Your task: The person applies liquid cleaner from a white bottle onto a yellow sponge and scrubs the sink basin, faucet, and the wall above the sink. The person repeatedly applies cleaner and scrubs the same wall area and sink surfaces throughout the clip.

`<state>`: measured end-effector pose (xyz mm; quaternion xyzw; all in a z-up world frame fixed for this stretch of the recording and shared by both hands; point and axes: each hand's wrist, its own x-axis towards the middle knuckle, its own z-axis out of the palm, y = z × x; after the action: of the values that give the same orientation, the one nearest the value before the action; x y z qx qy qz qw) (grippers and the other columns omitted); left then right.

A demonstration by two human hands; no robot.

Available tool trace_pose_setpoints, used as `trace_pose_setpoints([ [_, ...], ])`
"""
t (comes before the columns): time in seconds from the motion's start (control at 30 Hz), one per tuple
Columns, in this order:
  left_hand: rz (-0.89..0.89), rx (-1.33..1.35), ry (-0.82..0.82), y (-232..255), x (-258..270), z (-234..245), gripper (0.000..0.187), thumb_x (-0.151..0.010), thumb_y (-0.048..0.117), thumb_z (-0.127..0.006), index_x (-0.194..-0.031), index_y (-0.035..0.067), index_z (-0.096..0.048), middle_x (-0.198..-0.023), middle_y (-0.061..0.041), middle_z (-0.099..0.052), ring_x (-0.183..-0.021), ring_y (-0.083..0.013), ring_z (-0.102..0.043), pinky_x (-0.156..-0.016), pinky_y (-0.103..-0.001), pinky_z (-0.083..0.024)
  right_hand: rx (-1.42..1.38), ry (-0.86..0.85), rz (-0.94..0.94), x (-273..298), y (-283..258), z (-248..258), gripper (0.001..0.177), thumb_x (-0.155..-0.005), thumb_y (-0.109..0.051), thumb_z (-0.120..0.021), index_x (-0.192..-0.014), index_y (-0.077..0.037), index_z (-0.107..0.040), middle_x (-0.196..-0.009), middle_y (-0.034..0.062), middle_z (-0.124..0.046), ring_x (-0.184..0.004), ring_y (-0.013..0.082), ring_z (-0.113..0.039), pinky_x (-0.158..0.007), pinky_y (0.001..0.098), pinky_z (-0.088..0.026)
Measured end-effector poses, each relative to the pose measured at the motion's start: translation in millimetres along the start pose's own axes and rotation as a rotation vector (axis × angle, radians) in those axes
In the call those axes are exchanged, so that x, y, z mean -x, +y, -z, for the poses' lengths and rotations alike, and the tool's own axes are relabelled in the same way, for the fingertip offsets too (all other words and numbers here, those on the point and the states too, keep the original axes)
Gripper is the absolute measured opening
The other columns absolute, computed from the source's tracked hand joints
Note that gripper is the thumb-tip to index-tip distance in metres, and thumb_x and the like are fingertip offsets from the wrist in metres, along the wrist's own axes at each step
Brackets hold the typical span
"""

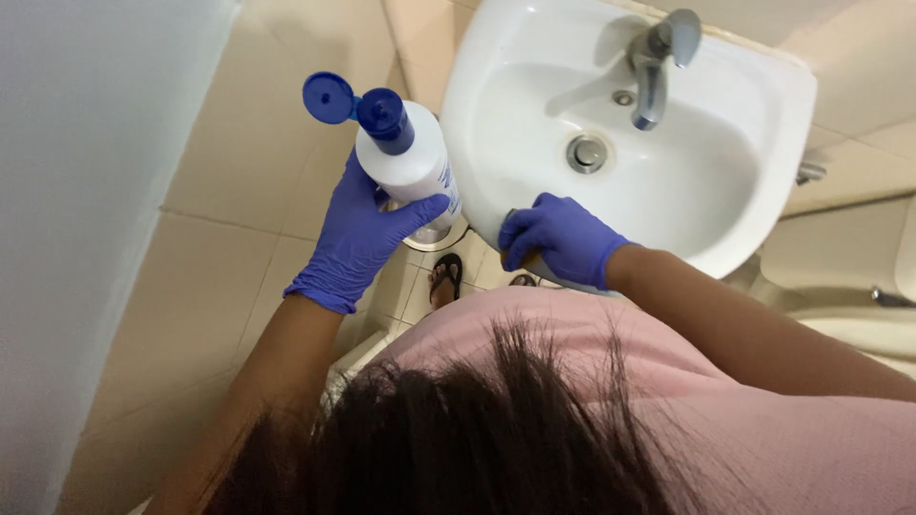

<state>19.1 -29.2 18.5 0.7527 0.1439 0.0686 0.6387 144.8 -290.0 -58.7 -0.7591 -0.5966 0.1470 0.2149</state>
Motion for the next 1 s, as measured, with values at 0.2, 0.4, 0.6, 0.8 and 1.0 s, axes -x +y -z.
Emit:
trace_pose_setpoints([
  [0.2,-0.119,-0.014,-0.089,-0.2,-21.7,-27.7,0.084,-0.080,0.012,-0.093,-0.147,0.004,-0.043,-0.143,-0.022,-0.057,-0.137,-0.0367,-0.053,-0.116,-0.050,-0.045,0.133,0.164,0.014,66.4,3.5,-5.6,0.039,-0.075,-0.007,-0.051,-0.073,-0.041,-0.070,-0.096,-0.0188,-0.067,-0.078,0.0274,-0.060,-0.065,0.0454,-0.050],
  [0.4,-0.191,0.015,-0.151,-14.4,-30.1,-52.1,0.081,-0.078,0.007,-0.095,-0.145,0.008,-0.049,-0.138,-0.018,-0.063,-0.132,-0.0297,-0.059,-0.113,-0.047,-0.046,0.260,0.239,-0.043,140.5,10.3,13.3,0.033,-0.088,-0.013,-0.055,-0.068,-0.038,-0.063,-0.092,-0.0184,-0.068,-0.080,0.0243,-0.062,-0.066,0.0440,-0.051],
  [0.6,-0.115,0.042,-0.270,-4.6,-35.3,-69.6,0.080,-0.080,0.008,-0.092,-0.146,0.004,-0.047,-0.139,-0.020,-0.061,-0.130,-0.0311,-0.058,-0.116,-0.051,-0.042,0.414,0.163,-0.221,200.4,35.7,46.0,0.031,-0.084,-0.019,-0.063,-0.057,-0.036,-0.063,-0.082,-0.0183,-0.068,-0.078,0.0228,-0.066,-0.072,0.0438,-0.054],
  [0.8,-0.002,-0.006,-0.249,11.6,-37.1,-88.5,0.076,-0.070,0.022,-0.089,-0.136,0.013,-0.052,-0.133,-0.003,-0.066,-0.119,-0.0177,-0.066,-0.100,-0.032,-0.057,0.641,0.070,-0.511,215.9,73.2,96.5,0.040,-0.074,0.007,-0.079,-0.083,-0.032,-0.079,-0.094,-0.0197,-0.076,-0.094,0.0181,-0.071,-0.083,0.0395,-0.059],
  [1.0,0.015,0.000,-0.290,28.9,-37.5,-90.9,0.075,-0.071,0.025,-0.086,-0.136,0.012,-0.051,-0.135,-0.005,-0.066,-0.123,-0.0207,-0.067,-0.102,-0.034,-0.058,-0.999,1.046,-0.966,234.4,112.1,95.5,0.059,-0.067,-0.001,-0.053,-0.121,-0.018,-0.071,-0.115,0.0058,-0.076,-0.078,0.0204,-0.071,-0.060,0.0296,-0.061],
])
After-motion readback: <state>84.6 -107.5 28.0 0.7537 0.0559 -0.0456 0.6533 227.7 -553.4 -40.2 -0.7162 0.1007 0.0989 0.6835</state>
